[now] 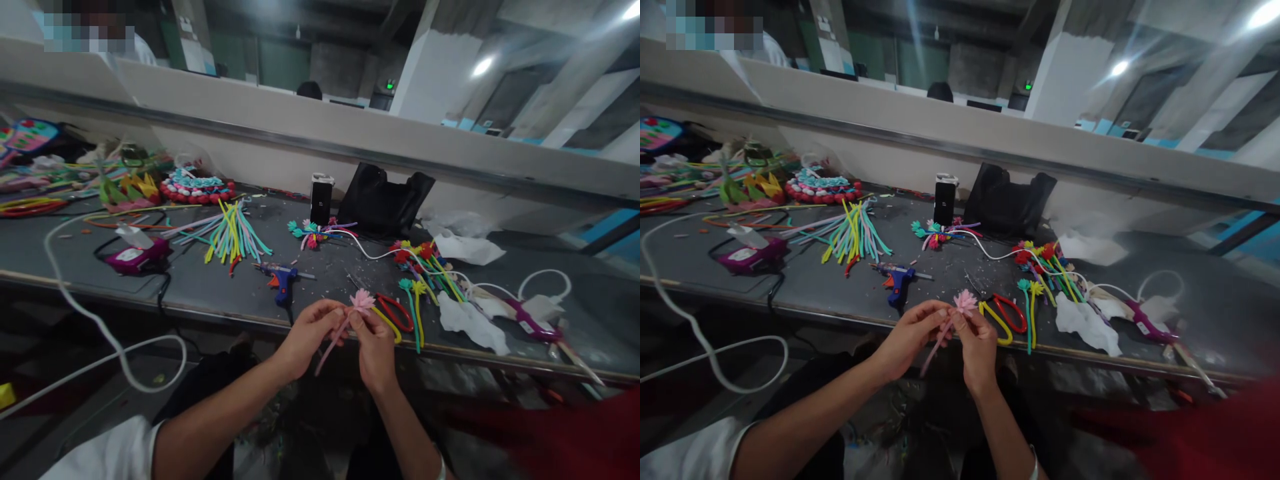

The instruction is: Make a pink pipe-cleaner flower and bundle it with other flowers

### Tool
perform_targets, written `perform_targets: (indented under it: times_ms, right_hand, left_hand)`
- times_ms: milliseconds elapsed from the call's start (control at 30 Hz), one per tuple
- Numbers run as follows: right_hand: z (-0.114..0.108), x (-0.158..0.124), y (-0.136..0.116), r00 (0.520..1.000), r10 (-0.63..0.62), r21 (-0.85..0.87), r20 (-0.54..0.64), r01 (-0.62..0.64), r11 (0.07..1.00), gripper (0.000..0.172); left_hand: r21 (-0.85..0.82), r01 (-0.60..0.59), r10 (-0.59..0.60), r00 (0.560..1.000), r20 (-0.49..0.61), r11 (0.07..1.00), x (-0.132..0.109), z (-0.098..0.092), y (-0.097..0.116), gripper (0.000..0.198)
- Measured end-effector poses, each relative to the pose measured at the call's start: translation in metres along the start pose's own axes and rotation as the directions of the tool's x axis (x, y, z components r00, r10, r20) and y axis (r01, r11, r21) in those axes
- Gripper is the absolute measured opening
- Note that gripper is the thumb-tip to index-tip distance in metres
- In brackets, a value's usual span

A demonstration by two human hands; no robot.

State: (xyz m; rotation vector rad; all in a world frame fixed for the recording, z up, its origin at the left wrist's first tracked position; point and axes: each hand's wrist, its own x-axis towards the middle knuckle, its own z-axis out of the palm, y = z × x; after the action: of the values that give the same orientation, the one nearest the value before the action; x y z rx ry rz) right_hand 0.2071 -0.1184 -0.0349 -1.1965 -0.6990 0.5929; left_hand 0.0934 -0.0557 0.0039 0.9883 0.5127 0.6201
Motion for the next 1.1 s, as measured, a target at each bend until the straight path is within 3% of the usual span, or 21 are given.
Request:
perform_targets:
  times_ms: [167, 267, 400, 467, 533, 667, 767, 1100]
  right_hand:
    - [-0.004, -0.001, -0.002, 0.985, -0.17, -0.277, 0.043, 0.175, 0.945, 0.018]
    - [-0.005, -0.001, -0.008, 0.956, -0.267, -0.349, 0.119, 0.292, 0.89, 0.017]
    - [-0.006, -0.002, -0.017, 0.906, -0.376, -0.433, 0.193, 0.423, 0.796, 0.013]
    - [-0.009, -0.003, -0.021, 0.895, -0.398, -0.491, 0.202, 0.445, 0.749, 0.011]
    - [-0.013, -0.002, -0.023, 0.902, -0.391, -0.502, 0.182, 0.427, 0.752, 0.011]
    - [-0.021, 0.001, -0.021, 0.965, -0.262, -0.373, 0.003, 0.244, 0.895, 0.018]
    - [-0.023, 0.002, -0.022, 0.973, -0.204, -0.277, -0.106, 0.168, 0.946, 0.025]
    - [-0.021, -0.001, -0.037, 0.984, -0.176, -0.306, 0.001, 0.168, 0.937, 0.019]
  left_hand:
    - [-0.063, 0.113, -0.105, 0.988, 0.116, 0.992, -0.002, -0.002, 0.01, 0.032]
    - [-0.039, 0.165, -0.155, 0.97, 0.19, 0.986, -0.002, -0.006, 0.015, 0.033]
    - [-0.031, 0.191, -0.185, 0.973, 0.139, 0.981, -0.001, -0.012, 0.016, 0.027]
    - [-0.042, 0.147, -0.144, 0.987, 0.077, 0.988, 0.0, -0.013, 0.016, 0.025]
    - [-0.049, 0.086, -0.086, 0.996, 0.015, 0.995, -0.001, -0.013, 0.017, 0.022]
    - [-0.011, 0.033, -0.034, 0.999, -0.033, 0.999, -0.002, -0.011, 0.021, 0.02]
    - [0.058, 0.02, -0.017, 0.999, -0.049, 0.998, -0.004, -0.01, 0.021, 0.019]
    - [0.306, -0.07, 0.104, 0.99, -0.096, 0.95, -0.007, -0.003, 0.012, 0.018]
